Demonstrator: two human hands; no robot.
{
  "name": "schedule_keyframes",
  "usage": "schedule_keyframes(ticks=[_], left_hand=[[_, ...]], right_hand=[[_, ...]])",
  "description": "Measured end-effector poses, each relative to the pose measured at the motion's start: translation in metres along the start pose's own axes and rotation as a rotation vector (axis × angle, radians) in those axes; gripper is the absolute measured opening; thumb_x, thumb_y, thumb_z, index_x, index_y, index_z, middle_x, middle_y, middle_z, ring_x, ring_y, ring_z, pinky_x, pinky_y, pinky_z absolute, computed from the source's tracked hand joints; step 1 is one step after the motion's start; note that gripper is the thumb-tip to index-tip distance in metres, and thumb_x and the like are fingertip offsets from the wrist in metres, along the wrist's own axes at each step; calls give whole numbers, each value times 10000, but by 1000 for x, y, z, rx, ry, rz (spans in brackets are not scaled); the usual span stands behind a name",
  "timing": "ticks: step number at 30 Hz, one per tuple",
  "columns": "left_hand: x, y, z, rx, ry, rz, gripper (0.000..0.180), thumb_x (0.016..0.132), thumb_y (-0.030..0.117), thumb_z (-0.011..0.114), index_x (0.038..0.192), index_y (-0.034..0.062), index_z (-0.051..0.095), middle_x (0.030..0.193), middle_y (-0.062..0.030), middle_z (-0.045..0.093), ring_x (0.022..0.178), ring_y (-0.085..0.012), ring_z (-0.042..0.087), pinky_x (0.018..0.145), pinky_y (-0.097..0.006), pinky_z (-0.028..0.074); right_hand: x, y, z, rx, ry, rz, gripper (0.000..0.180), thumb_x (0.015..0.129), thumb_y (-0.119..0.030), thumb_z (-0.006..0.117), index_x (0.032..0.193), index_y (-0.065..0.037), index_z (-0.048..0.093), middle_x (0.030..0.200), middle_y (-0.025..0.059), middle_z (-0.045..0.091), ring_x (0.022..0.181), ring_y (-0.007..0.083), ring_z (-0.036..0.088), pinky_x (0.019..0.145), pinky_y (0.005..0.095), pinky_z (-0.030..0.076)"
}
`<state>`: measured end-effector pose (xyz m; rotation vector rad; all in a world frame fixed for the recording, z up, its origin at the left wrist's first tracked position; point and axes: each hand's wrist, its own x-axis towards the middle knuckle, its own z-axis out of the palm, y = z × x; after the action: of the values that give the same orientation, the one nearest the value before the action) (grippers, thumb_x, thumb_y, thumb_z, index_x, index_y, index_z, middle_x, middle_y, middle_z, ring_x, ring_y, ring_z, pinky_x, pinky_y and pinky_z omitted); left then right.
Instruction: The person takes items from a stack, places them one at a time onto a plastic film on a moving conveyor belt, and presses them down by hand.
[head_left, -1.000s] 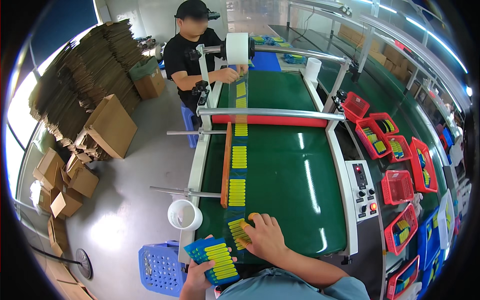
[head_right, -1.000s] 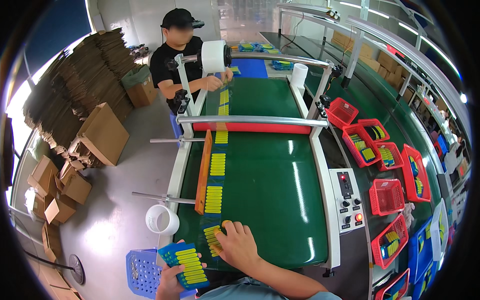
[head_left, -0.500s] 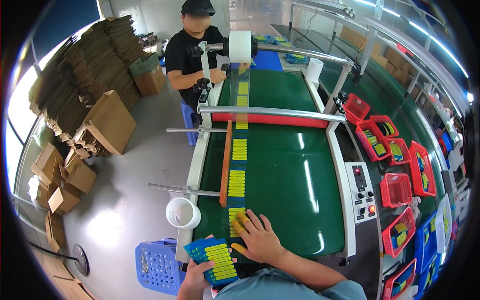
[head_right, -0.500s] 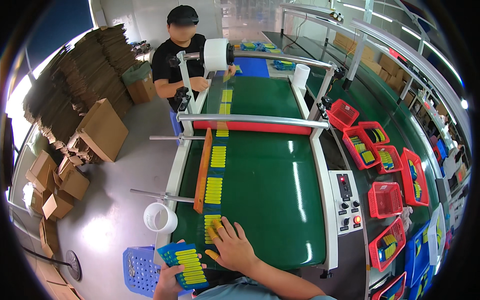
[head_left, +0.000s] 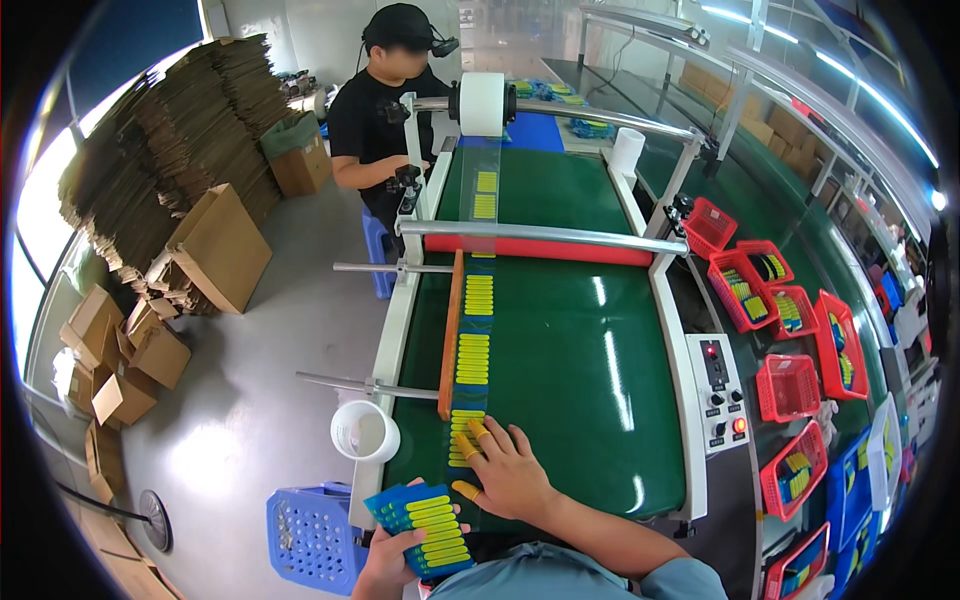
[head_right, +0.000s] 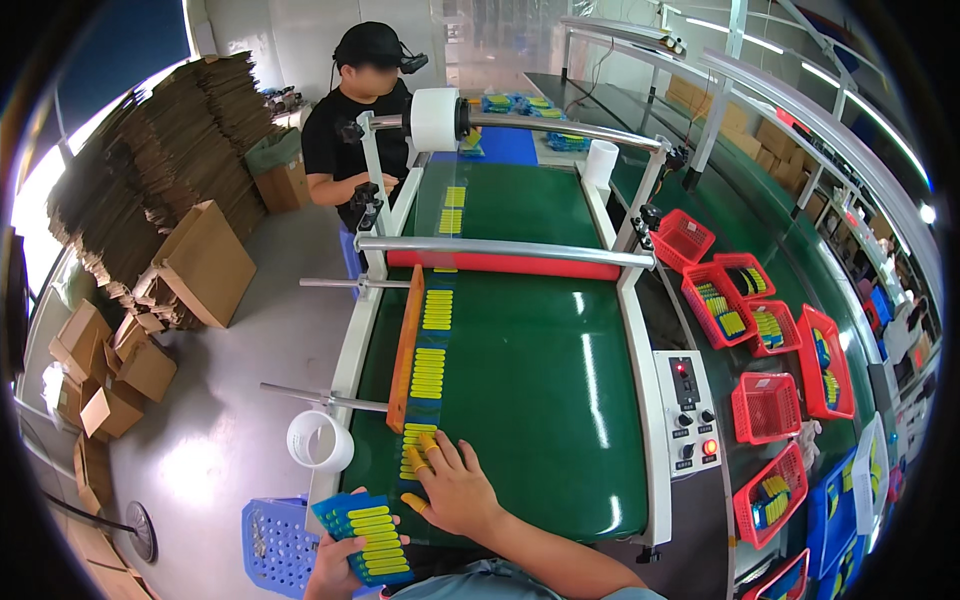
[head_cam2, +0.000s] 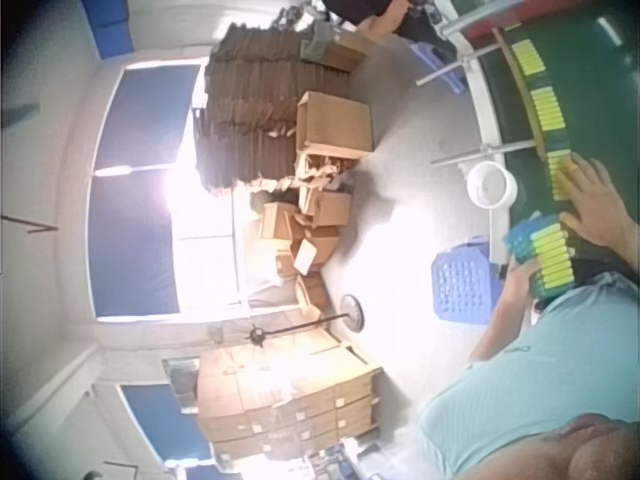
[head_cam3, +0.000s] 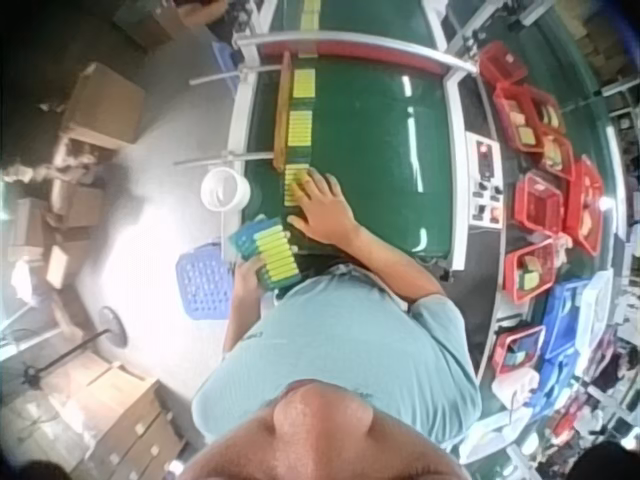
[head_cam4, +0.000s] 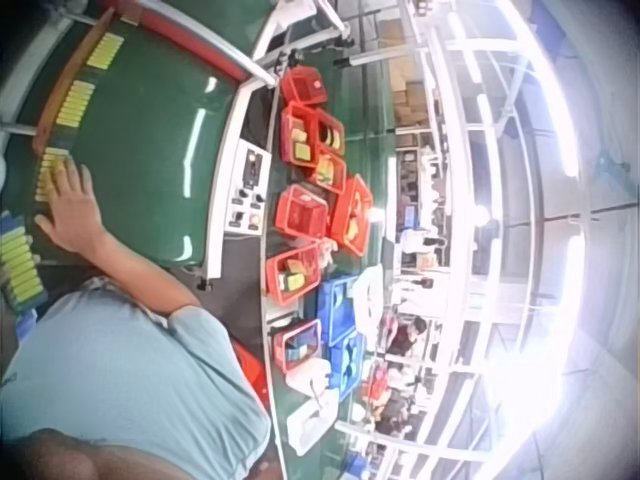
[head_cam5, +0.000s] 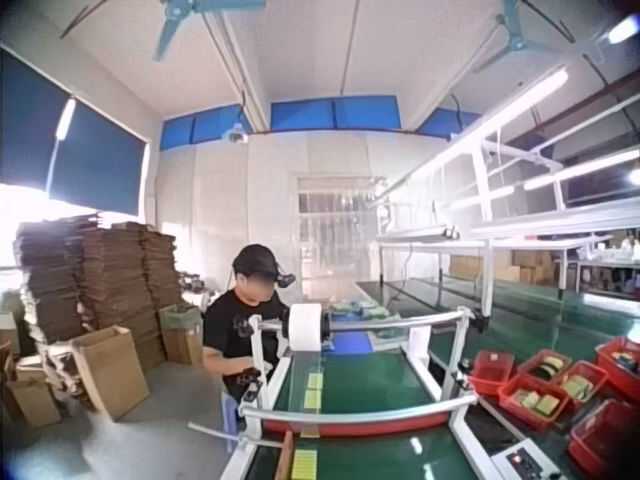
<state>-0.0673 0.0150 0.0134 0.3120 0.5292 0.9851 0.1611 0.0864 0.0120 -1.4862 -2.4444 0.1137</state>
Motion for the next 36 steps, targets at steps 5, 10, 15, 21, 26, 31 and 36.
schedule_keyframes(ticks=[5, 10, 15, 21, 26, 31, 36], left_hand=[[-2, 5, 16, 60, 34, 17, 767, 896, -56, 572, 1576, 132, 270, 1378, -334, 529, 1238, -566, 552, 1017, -669, 466], [1, -1, 4, 19, -14, 20, 764, 892, -78, 563, 1572, 130, 284, 1387, -329, 527, 1245, -560, 550, 1029, -666, 458], [-1, 3, 12, -3, -27, -14, 759, 893, -88, 558, 1570, 133, 294, 1393, -315, 529, 1251, -547, 553, 1043, -658, 453], [-3, 6, 18, -13, -23, 10, 738, 917, -81, 549, 1571, 144, 291, 1395, -301, 533, 1246, -527, 566, 1039, -636, 469], [-1, 2, 19, 140, 95, 42, 728, 936, -50, 610, 1571, 108, 292, 1371, -209, 580, 1251, -392, 596, 1027, -584, 498], [1, -7, 9, 181, 104, 52, 712, 929, -89, 623, 1557, 58, 321, 1381, -150, 589, 1244, -266, 600, 1056, -493, 489], [1, -9, 4, 238, 123, 60, 723, 925, -106, 602, 1563, 58, 304, 1391, -160, 585, 1264, -294, 593, 1060, -525, 485]], right_hand=[[6, 6, 5, -2, 28, 2, 643, 930, -505, 608, 1381, -48, 569, 1467, 175, 471, 1431, 354, 371, 1153, 548, 301], [12, 11, 8, -12, -4, -1, 670, 922, -511, 615, 1405, -52, 550, 1472, 184, 459, 1427, 370, 371, 1136, 565, 308], [19, 15, 4, -8, 0, -14, 666, 919, -501, 623, 1401, -47, 552, 1458, 186, 464, 1432, 377, 364, 1140, 563, 294], [19, 11, -22, 100, 116, 1, 626, 918, -403, 672, 1397, -24, 530, 1399, 184, 494, 1368, 354, 423, 1090, 531, 349], [-4, -17, -33, 1231, -82, 209, 572, 892, -101, 780, 1394, -21, 520, 962, 47, 679, 795, 104, 662, 731, 244, 545], [-6, -21, -46, 1117, -195, 211, 471, 864, -72, 807, 1294, -35, 618, 905, 29, 681, 799, 97, 671, 741, 253, 559], [-17, -13, -24, 1333, -23, 315, 490, 860, -3, 787, 1312, -41, 601, 967, 31, 664, 813, 82, 659, 724, 242, 564]])
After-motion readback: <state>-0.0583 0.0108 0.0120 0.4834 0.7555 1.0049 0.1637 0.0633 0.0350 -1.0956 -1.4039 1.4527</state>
